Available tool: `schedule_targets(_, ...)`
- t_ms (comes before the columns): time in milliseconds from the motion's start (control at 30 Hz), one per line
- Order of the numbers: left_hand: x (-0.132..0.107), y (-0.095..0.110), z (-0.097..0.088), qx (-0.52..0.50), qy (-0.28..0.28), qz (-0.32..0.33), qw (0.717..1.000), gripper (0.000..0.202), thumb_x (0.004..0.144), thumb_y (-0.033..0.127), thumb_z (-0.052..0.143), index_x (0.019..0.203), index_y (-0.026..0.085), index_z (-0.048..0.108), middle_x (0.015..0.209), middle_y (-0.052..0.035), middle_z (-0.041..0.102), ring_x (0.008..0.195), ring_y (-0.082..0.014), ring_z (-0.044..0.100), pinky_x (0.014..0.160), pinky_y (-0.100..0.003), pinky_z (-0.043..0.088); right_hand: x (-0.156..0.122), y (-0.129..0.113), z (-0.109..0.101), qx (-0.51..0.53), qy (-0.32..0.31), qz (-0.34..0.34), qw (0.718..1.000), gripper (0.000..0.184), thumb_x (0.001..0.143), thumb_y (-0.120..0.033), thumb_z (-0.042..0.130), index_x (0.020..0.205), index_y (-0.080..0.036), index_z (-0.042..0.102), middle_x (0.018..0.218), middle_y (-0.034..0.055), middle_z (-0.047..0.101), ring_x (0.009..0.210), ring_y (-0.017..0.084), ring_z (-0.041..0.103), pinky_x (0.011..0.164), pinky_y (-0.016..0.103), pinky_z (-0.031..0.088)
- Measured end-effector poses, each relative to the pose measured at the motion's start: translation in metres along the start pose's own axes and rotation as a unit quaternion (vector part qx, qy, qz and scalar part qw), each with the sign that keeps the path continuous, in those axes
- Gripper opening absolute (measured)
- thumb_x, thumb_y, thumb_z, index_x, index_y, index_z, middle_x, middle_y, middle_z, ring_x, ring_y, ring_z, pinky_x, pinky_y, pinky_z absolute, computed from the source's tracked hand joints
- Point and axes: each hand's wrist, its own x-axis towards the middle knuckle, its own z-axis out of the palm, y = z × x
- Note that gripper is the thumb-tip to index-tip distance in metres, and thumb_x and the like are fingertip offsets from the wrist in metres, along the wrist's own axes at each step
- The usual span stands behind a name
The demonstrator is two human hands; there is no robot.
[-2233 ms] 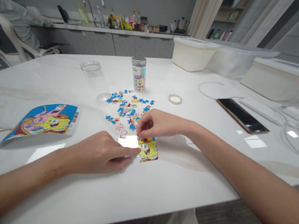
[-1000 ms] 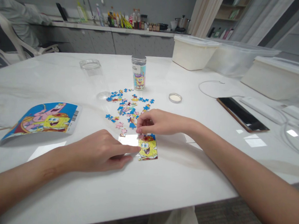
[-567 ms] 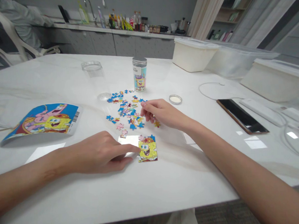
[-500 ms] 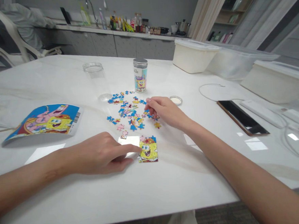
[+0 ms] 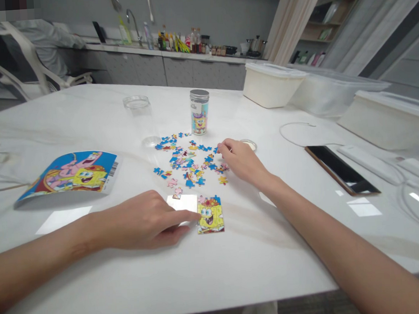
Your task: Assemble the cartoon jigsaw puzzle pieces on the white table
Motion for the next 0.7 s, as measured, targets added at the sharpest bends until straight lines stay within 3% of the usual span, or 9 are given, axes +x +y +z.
schedule_targets(133, 0.0009, 0.0015, -0.0014, 0.006, -0.015, -0.016, 1.0, 0.033, 0.087, 0.022, 0.05, 0.119, 0.018, 0.057, 0.049, 0.0047, 0.058, 0.04, -0.0125, 0.049, 0.041, -0.025, 0.026, -0.0007, 0.0019, 0.0018, -0.025, -0.011, -0.009, 1.0, 0.03, 0.09, -0.037, 0.041, 0.082, -0.017, 0.062, 0.077, 0.0063, 0.066, 0.073, 0.019, 0.059, 0.067, 0.029, 0.038)
schedule_targets(300, 0.0024, 0.0036, -0.0032, 0.007, -0.049, -0.023, 0.998, 0.021, 0.089, 0.022, 0.048, 0.104, 0.021, 0.063, 0.051, 0.0043, 0.06, 0.041, -0.0117, 0.049, 0.041, -0.025, 0.025, -0.0008, 0.0029, 0.0037, -0.052, -0.004, 0.002, 0.999, 0.031, 0.089, -0.038, 0.042, 0.084, -0.018, 0.064, 0.076, 0.005, 0.068, 0.072, 0.018, 0.06, 0.064, 0.027, 0.038)
schedule_targets(500, 0.003, 0.0038, -0.0045, 0.009, -0.058, -0.039, 0.998, 0.038, 0.089, 0.026, 0.049, 0.126, 0.018, 0.05, 0.053, 0.0042, 0.061, 0.045, -0.0135, 0.054, 0.042, -0.024, 0.028, -0.0003, 0.0051, 0.0061, -0.058, 0.003, 0.011, 0.998, 0.031, 0.088, -0.038, 0.042, 0.085, -0.018, 0.065, 0.075, 0.0043, 0.068, 0.071, 0.018, 0.06, 0.066, 0.027, 0.039)
schedule_targets(633, 0.0011, 0.0041, -0.0036, 0.018, -0.067, -0.031, 0.997, 0.022, 0.09, 0.023, 0.046, 0.109, 0.02, 0.058, 0.051, 0.0041, 0.059, 0.043, -0.013, 0.052, 0.041, -0.025, 0.028, 0.0023, 0.0074, 0.0018, -0.049, 0.011, 0.009, 0.999, 0.033, 0.09, -0.034, 0.038, 0.084, -0.017, 0.066, 0.08, 0.0064, 0.069, 0.078, 0.019, 0.061, 0.069, 0.028, 0.04)
schedule_targets(700, -0.0002, 0.0039, -0.0027, 0.02, -0.059, -0.035, 0.997, 0.022, 0.09, 0.023, 0.046, 0.11, 0.019, 0.057, 0.051, 0.0041, 0.059, 0.041, -0.0129, 0.051, 0.041, -0.025, 0.027, 0.0043, 0.0097, -0.0031, -0.059, 0.025, 0.015, 0.998, 0.033, 0.09, -0.031, 0.036, 0.084, -0.017, 0.066, 0.084, 0.007, 0.07, 0.082, 0.02, 0.061, 0.072, 0.029, 0.04)
